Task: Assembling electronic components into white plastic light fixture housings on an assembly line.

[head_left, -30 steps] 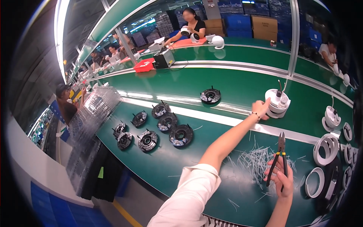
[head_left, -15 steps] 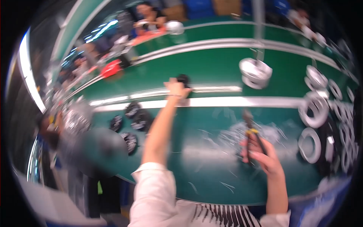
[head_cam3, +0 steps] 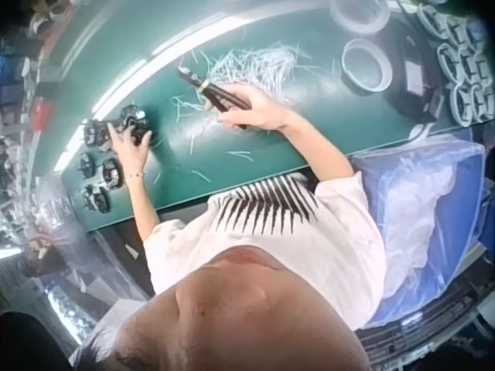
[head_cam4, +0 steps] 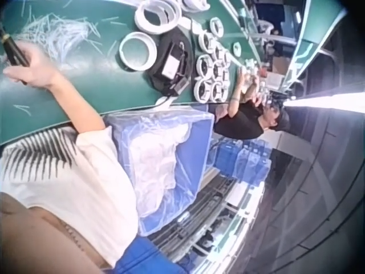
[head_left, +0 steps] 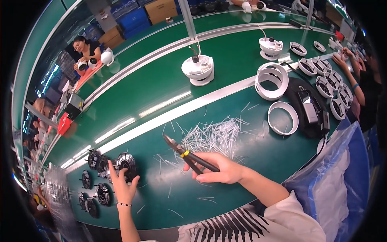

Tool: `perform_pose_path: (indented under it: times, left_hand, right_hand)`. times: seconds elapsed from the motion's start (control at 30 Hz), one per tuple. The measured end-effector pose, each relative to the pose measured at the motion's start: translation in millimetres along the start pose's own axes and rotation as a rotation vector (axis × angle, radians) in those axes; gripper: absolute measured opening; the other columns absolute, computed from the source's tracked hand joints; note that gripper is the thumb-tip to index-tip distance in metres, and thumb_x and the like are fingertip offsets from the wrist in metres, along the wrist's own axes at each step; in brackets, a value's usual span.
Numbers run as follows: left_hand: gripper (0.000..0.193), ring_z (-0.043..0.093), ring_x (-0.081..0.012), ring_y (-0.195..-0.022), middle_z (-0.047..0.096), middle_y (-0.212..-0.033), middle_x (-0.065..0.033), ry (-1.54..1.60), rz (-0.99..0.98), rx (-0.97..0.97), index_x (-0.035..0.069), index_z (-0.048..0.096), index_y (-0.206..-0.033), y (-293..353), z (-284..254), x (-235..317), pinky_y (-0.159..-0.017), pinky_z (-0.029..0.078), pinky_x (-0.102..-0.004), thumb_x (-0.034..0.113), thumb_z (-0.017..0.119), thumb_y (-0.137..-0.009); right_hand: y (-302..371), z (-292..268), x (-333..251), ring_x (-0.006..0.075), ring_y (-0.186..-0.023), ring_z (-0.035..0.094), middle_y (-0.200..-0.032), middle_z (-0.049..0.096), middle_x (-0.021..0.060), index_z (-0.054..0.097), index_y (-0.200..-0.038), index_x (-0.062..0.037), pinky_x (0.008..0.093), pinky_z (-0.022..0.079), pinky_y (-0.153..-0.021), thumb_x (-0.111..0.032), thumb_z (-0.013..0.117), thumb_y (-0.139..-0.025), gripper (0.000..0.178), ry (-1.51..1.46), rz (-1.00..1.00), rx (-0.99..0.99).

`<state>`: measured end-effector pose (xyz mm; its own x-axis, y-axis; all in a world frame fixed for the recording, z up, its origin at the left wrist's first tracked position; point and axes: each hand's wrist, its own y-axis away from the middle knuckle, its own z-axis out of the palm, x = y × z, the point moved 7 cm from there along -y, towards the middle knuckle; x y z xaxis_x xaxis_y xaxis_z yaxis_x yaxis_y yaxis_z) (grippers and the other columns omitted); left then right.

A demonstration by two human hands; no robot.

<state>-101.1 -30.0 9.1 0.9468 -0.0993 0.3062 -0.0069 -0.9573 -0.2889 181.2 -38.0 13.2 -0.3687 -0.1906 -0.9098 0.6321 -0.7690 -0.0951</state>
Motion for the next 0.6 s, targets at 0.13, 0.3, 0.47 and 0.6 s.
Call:
perform_pose_path:
  times: [0.13,0.3,0.47,0.6]
  left_hand:
    - [0.057,0.018,-0.043,-0.123,0.011,-0.136,-0.0241,-0.133,0.048,0.095,0.001,0.042,-0.115,15.8,-2.6,3.2,-0.1,0.021,-0.0438,0.013,0.068,-0.066]
    - [0.091,0.01,-0.0435,-0.125,0.007,-0.137,-0.0258,0.038,0.139,-0.126,0.003,0.023,-0.129,58.5,-0.2,58.9,-0.1,0.013,-0.0484,0.038,0.071,-0.061]
    - [0.12,0.003,-0.0498,-0.123,0.001,-0.133,-0.0336,-0.034,0.05,-0.488,-0.006,0.008,-0.13,124.3,39.1,65.7,-0.095,0.005,-0.0593,0.067,0.062,-0.052]
    - [0.115,0.004,-0.0496,-0.123,0.006,-0.133,-0.0328,-0.133,0.16,-0.575,-0.008,0.016,-0.129,106.2,53.3,72.3,-0.095,0.006,-0.0593,0.075,0.049,-0.055]
  right_hand:
    - [-7.9,-7.9,13.9,0.0075,-0.082,0.049,-0.101,0.049,0.0081,0.035,-0.122,0.0014,0.0189,0.042,-0.066,-0.005,0.058,-0.075,0.053,0.01,0.076,-0.038]
    - [-0.8,-30.3,-10.0,0.0056,-0.071,0.049,-0.088,0.052,0.0039,0.044,-0.111,0.0006,0.0168,0.039,-0.057,-0.012,0.057,-0.075,0.04,0.015,-0.009,0.182]
    - [-10.3,-24.4,-15.6,0.0224,-0.083,0.053,-0.105,0.047,0.0197,0.027,-0.124,0.0109,0.0307,0.047,-0.064,-0.028,0.058,-0.065,0.077,-0.022,-0.009,0.285]
    - [-3.8,-28.6,-14.2,0.0232,-0.083,0.053,-0.104,0.046,0.0196,0.026,-0.124,0.0106,0.0321,0.047,-0.064,-0.029,0.057,-0.065,0.078,-0.018,-0.004,0.32]
